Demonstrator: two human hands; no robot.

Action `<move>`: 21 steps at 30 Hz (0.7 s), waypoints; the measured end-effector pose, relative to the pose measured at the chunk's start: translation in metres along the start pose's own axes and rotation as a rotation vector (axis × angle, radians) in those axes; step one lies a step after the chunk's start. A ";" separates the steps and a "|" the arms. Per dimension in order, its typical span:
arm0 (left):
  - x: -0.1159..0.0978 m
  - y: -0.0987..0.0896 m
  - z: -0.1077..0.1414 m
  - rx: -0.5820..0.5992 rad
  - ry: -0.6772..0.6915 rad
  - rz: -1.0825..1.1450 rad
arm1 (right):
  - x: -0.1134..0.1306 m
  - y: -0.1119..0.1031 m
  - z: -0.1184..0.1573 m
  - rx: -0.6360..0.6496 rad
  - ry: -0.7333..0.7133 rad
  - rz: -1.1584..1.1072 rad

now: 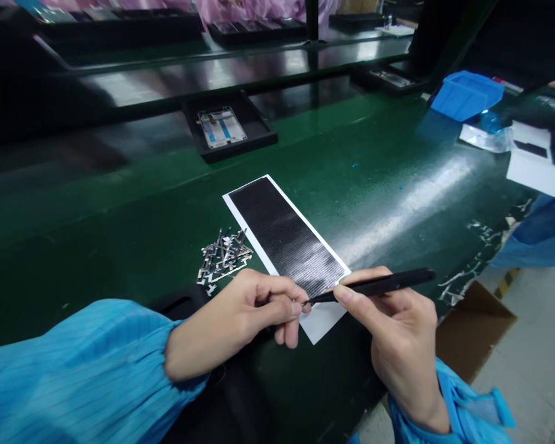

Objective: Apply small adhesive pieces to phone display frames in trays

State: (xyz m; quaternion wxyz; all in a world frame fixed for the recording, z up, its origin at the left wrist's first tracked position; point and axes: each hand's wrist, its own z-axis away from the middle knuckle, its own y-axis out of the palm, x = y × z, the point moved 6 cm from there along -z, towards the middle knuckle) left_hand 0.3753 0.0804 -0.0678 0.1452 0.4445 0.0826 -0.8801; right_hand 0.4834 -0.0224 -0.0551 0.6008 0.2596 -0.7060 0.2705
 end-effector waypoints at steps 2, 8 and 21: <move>0.000 0.000 0.000 0.003 0.010 -0.006 | 0.000 0.000 0.000 -0.001 -0.007 0.006; 0.002 -0.001 0.000 -0.012 0.001 -0.010 | 0.001 0.001 0.000 0.002 -0.016 0.002; -0.001 -0.003 0.001 -0.040 0.041 0.029 | 0.000 -0.005 0.001 -0.084 -0.011 0.013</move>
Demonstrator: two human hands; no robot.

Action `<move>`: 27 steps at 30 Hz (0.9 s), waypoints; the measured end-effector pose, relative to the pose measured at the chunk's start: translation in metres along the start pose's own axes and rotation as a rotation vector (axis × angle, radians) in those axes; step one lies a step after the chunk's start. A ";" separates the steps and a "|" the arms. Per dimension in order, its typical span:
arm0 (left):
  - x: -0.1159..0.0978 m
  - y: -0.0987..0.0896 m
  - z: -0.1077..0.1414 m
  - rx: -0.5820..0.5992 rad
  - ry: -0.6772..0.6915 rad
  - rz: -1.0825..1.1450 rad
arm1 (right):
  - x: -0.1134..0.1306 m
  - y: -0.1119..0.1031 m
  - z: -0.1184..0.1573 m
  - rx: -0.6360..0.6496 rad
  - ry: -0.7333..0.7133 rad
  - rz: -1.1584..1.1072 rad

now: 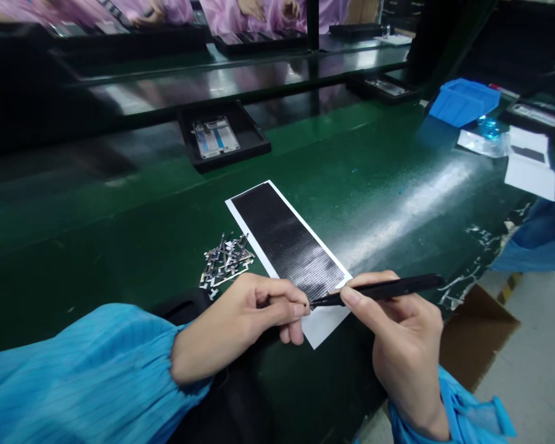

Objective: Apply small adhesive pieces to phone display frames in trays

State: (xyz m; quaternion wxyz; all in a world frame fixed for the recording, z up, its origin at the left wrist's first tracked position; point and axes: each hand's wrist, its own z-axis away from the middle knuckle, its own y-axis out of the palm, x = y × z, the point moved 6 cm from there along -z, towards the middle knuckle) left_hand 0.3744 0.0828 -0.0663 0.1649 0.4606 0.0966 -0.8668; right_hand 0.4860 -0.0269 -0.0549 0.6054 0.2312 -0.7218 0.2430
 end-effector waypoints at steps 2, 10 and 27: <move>-0.007 -0.006 0.002 -0.065 0.100 -0.028 | 0.001 -0.001 0.000 -0.050 -0.031 -0.022; -0.017 -0.019 0.019 -0.202 0.246 0.327 | 0.007 0.025 0.018 0.202 -0.155 0.030; -0.022 -0.017 0.071 -0.253 0.441 -0.380 | 0.013 0.053 0.041 0.459 0.359 -0.065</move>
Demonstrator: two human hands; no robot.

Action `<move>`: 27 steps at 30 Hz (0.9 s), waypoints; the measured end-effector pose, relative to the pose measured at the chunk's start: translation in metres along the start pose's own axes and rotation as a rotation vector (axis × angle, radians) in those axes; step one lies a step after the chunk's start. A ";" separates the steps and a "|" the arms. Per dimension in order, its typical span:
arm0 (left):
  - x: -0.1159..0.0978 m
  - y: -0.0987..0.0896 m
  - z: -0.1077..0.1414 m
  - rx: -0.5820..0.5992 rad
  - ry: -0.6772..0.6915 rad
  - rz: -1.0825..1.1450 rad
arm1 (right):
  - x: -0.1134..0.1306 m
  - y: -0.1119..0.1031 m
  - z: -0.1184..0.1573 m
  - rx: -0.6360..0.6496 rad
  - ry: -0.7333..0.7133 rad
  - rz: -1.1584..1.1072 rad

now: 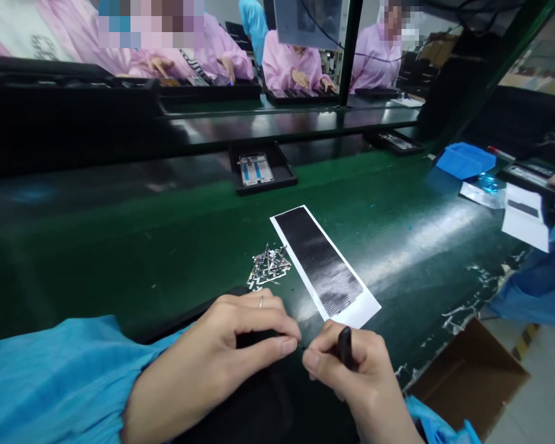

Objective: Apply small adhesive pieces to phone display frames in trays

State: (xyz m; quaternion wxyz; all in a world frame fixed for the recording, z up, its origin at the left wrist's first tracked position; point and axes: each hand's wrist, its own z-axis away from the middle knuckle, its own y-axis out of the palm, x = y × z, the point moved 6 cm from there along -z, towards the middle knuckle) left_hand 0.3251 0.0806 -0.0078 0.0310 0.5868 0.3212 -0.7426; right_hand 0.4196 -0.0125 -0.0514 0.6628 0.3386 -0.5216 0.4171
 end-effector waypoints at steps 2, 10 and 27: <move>0.002 -0.002 0.007 0.017 -0.001 -0.070 | 0.002 0.005 0.001 0.022 -0.025 0.075; 0.010 -0.017 0.038 -0.254 0.131 -0.159 | 0.001 0.005 0.004 0.052 -0.090 0.045; -0.008 -0.012 0.067 -0.487 0.593 -0.360 | -0.001 0.010 0.008 0.126 -0.059 -0.012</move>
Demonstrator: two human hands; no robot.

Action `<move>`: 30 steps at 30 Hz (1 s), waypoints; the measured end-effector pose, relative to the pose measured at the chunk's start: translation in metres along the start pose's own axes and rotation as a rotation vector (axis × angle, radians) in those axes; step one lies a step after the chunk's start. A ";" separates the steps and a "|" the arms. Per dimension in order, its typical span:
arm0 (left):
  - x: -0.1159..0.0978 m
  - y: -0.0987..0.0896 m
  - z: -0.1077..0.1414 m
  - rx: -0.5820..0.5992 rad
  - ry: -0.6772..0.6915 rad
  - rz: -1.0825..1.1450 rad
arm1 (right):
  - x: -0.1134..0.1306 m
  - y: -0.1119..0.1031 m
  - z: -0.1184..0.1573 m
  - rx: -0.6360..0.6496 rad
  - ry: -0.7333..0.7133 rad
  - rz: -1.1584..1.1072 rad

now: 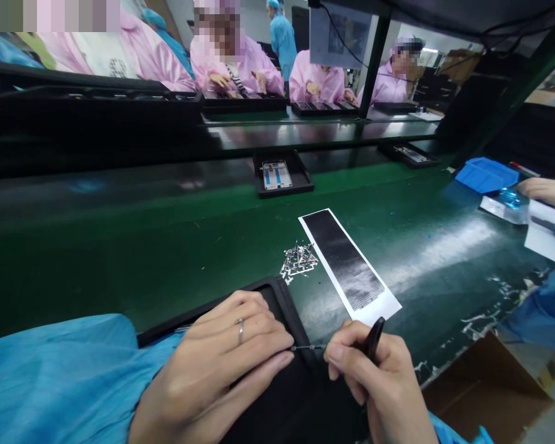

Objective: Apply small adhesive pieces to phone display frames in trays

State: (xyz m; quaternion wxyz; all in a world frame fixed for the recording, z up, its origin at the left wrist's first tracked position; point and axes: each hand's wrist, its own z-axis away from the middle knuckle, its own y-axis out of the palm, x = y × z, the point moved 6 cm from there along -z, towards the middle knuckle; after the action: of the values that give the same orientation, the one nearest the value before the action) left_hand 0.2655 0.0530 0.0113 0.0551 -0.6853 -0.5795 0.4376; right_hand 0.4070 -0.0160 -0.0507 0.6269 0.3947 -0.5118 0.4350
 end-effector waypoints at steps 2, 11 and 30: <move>-0.002 0.004 0.000 0.067 0.028 -0.054 | -0.001 0.001 0.000 0.001 0.013 -0.012; -0.005 0.007 0.001 -0.018 0.135 -0.217 | 0.003 0.004 0.000 -0.022 0.017 0.062; 0.032 0.020 0.002 0.459 -0.705 0.330 | 0.008 0.017 0.003 -0.070 0.036 0.183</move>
State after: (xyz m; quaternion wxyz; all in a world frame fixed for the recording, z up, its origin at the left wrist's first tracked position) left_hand 0.2779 0.0728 -0.0190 -0.0654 -0.5474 -0.3339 0.7646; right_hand 0.3902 -0.0125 -0.0419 0.6071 0.3162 -0.5495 0.4792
